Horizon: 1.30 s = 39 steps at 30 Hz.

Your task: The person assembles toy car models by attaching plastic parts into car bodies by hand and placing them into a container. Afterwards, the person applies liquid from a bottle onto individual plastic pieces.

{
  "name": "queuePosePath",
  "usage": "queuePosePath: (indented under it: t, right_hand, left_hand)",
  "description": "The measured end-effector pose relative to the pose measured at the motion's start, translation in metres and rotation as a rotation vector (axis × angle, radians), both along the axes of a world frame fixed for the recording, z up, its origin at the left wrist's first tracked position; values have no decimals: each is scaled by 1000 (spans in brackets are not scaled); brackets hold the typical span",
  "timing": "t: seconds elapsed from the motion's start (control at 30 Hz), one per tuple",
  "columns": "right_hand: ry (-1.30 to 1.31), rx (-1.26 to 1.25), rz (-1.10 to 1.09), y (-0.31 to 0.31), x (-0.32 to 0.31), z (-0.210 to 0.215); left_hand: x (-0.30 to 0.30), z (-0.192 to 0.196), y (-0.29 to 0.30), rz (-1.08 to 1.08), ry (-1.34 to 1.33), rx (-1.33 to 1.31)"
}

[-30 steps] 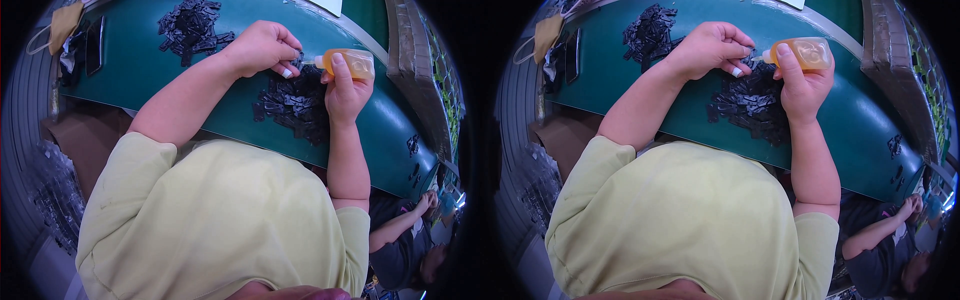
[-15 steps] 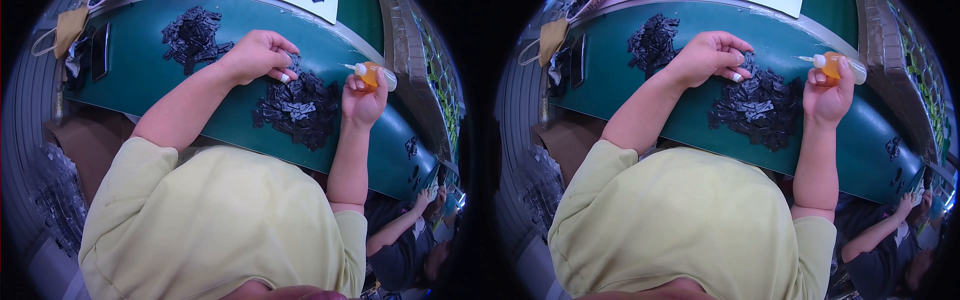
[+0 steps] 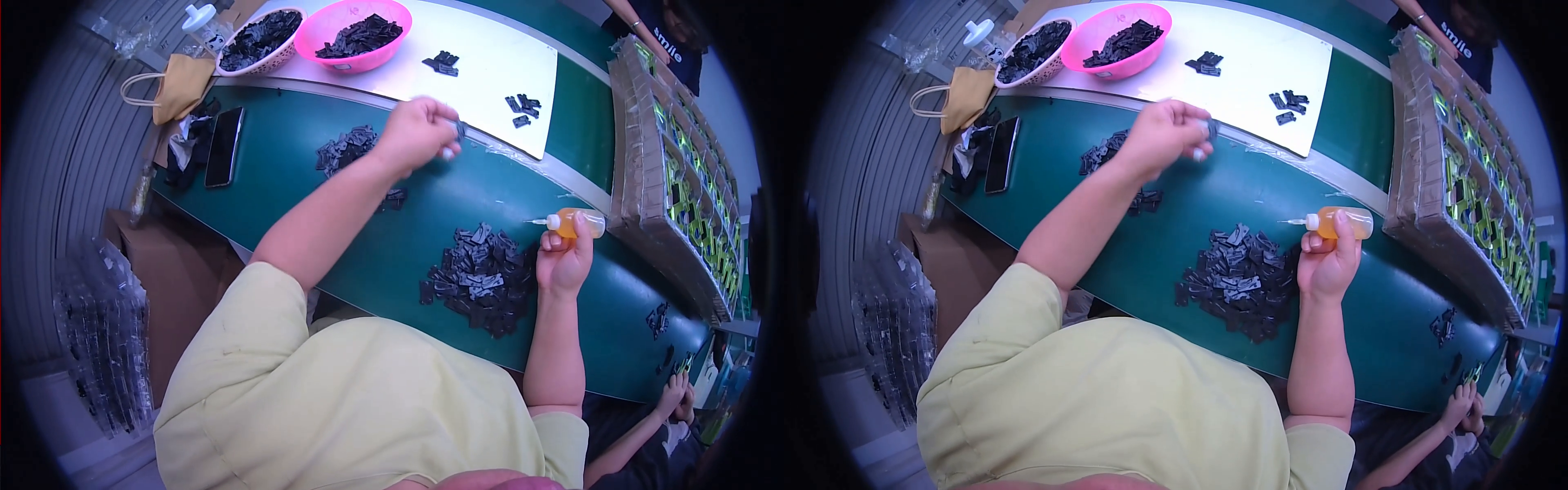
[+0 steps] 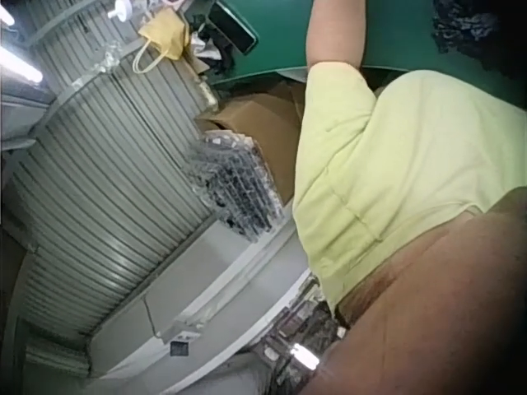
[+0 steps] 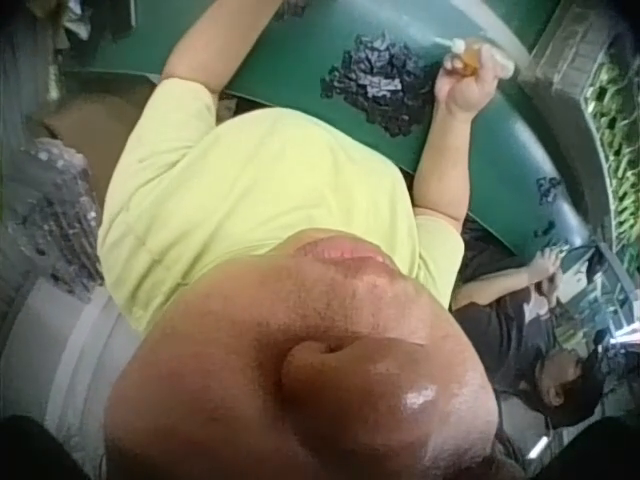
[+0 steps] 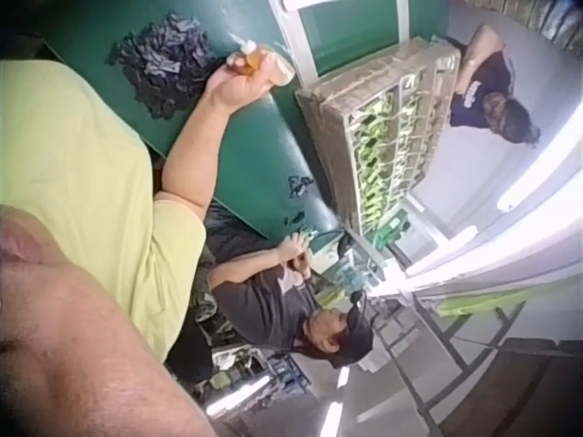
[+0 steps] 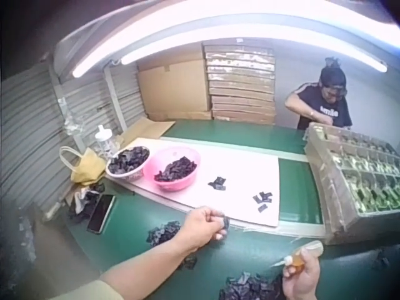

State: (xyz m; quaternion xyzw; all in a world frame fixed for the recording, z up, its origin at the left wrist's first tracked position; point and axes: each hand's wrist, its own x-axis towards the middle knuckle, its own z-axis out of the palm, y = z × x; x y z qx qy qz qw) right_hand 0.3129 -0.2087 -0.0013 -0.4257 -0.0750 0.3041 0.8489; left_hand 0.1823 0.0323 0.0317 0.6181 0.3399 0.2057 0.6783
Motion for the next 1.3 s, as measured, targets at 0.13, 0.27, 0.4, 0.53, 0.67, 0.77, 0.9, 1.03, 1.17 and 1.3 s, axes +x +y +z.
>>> queuePosePath:
  t: [0.13,0.27,0.4,0.53,0.67,0.77,0.9,1.03,1.17,1.3]
  right_hand:
    - [7,-17,4,3,-4,3]
    - [-6,-4,3,0,-5,2]
    - [-8,-15,-13,-1,0,3]
    - [6,20,-8,-6,5,-2]
    - [-3,39,18,2,7,3]
    - [-8,36,17,2,6,4]
    - [-15,49,24,-1,6,2]
    - [-34,30,2,-6,4,-2]
    - [-22,7,2,-5,-1,4]
    - [14,7,17,-3,1,2]
  left_hand:
    - [33,1,64,72,126,239]
    - [52,-20,103,131,322,390]
    - [45,-45,111,294,255,653]
    - [1,-3,45,224,60,517]
    - [-22,5,3,-62,129,445]
    - [-20,4,-28,-400,256,490]
    - [-8,5,-67,-590,500,783]
    - [-7,-3,-83,-568,530,731]
    - [-13,0,-90,-511,504,693]
    - [-13,-9,-97,-439,480,727]
